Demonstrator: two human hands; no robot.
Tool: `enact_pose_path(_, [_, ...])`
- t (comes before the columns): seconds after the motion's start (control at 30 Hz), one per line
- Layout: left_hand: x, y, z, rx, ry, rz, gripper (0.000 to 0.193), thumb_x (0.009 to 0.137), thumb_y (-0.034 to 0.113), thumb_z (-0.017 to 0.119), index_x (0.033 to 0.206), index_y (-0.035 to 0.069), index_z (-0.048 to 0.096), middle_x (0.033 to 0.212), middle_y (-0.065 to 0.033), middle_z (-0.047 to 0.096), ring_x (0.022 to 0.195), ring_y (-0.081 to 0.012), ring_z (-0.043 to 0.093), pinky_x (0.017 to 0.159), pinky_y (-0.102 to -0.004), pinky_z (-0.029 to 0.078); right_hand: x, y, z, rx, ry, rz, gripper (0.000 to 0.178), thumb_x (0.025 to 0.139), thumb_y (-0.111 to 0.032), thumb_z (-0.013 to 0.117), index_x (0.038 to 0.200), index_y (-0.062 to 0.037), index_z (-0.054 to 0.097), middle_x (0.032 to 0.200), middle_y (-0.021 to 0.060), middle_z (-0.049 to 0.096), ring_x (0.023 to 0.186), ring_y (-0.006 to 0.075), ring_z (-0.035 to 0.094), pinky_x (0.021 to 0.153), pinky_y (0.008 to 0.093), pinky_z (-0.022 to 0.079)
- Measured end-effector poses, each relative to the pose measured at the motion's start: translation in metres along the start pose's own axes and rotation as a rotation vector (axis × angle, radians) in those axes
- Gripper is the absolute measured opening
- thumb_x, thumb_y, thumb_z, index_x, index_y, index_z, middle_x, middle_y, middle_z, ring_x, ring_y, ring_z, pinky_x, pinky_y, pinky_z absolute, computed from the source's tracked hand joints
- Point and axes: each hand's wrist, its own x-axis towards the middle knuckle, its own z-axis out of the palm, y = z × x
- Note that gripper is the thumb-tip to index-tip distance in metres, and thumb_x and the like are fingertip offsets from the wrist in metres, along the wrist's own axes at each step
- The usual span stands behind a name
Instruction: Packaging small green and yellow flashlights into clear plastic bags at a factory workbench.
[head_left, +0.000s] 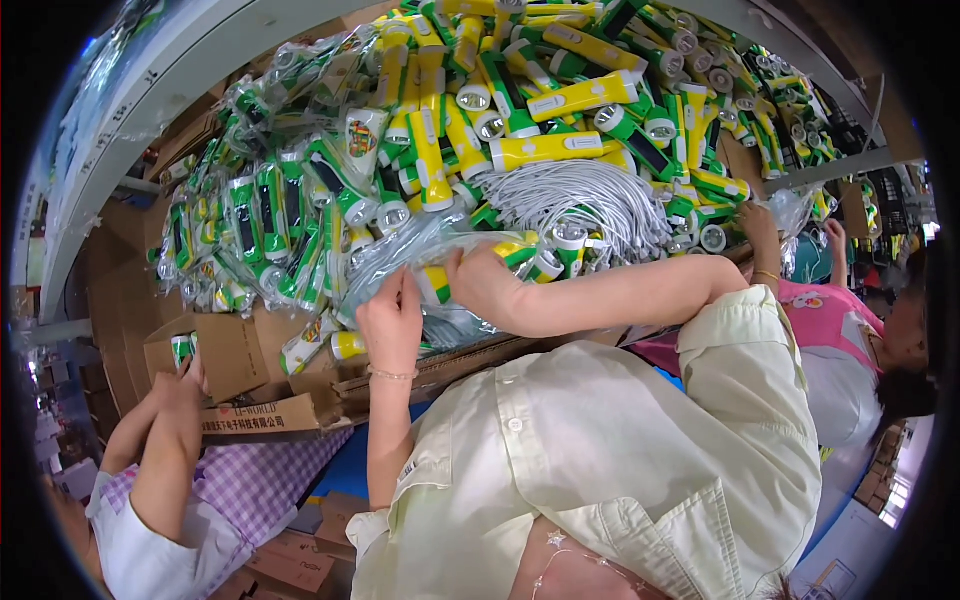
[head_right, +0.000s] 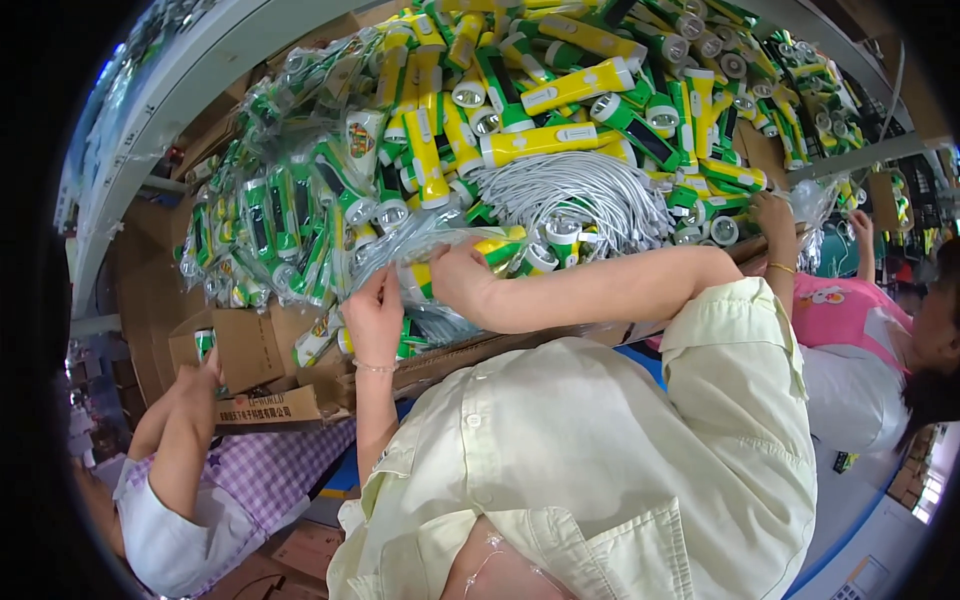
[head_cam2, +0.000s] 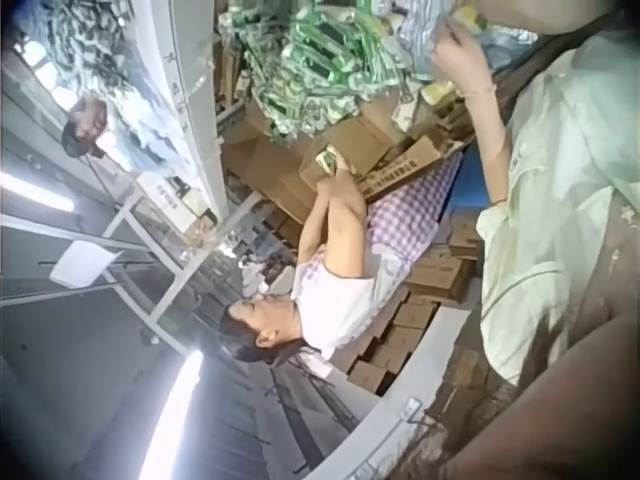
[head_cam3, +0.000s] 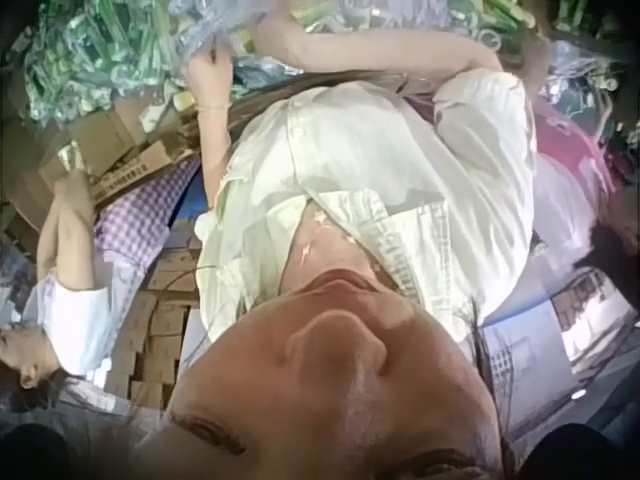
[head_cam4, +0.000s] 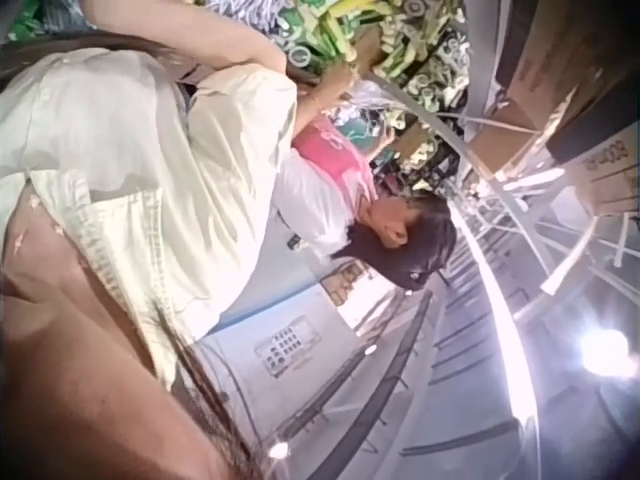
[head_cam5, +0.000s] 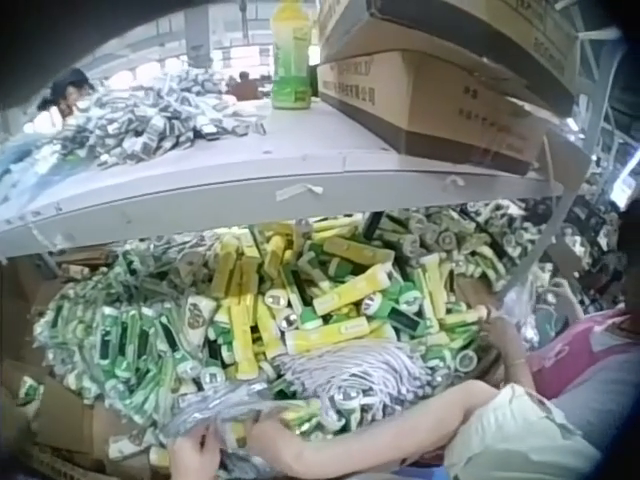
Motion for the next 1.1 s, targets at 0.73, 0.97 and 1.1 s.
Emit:
enact_pose_path(0.73, [0.013,-0.055,0.008,-0.304,-0.074,-0.340,0.022,0.089,0.018,0.060,0.095,-0.002,0.068,0.051,0.0009,0.051,0.041,-0.0041,0.043,0.039,-0.0213,0.032,-0.070,0.147,0.033,0.782,0.576,0.482,0.006,0.080,-0.011,0.063,0.085,-0.0066,0.062,0.073,0.0101,0.063,0.066,0.0253,0.063,0.058,0.0320,0.049])
enact_pose_path(0.97, [0.015,-0.066,0.012,-0.309,-0.069,-0.309,0.022,0.087,0.019,0.062,0.089,-0.001,0.069,0.047,-0.0008,0.051,0.040,-0.0058,0.046,0.040,-0.0243,0.034,-0.048,0.123,-0.095,1.918,1.029,0.109,0.009,0.086,0.001,0.059,0.095,0.0022,0.061,0.079,0.0077,0.065,0.066,0.0114,0.064,0.060,0.0226,0.052])
enact_pose_path(1.1, [0.017,-0.071,0.017,-0.388,-0.072,-0.323,0.022,0.087,0.020,0.062,0.091,-0.001,0.069,0.049,0.0000,0.051,0.041,-0.0052,0.046,0.040,-0.0241,0.035,0.018,0.070,-0.063,2.238,0.761,-0.143,0.011,0.084,-0.002,0.063,0.095,0.0014,0.061,0.081,0.0067,0.065,0.068,0.0118,0.064,0.061,0.0233,0.052])
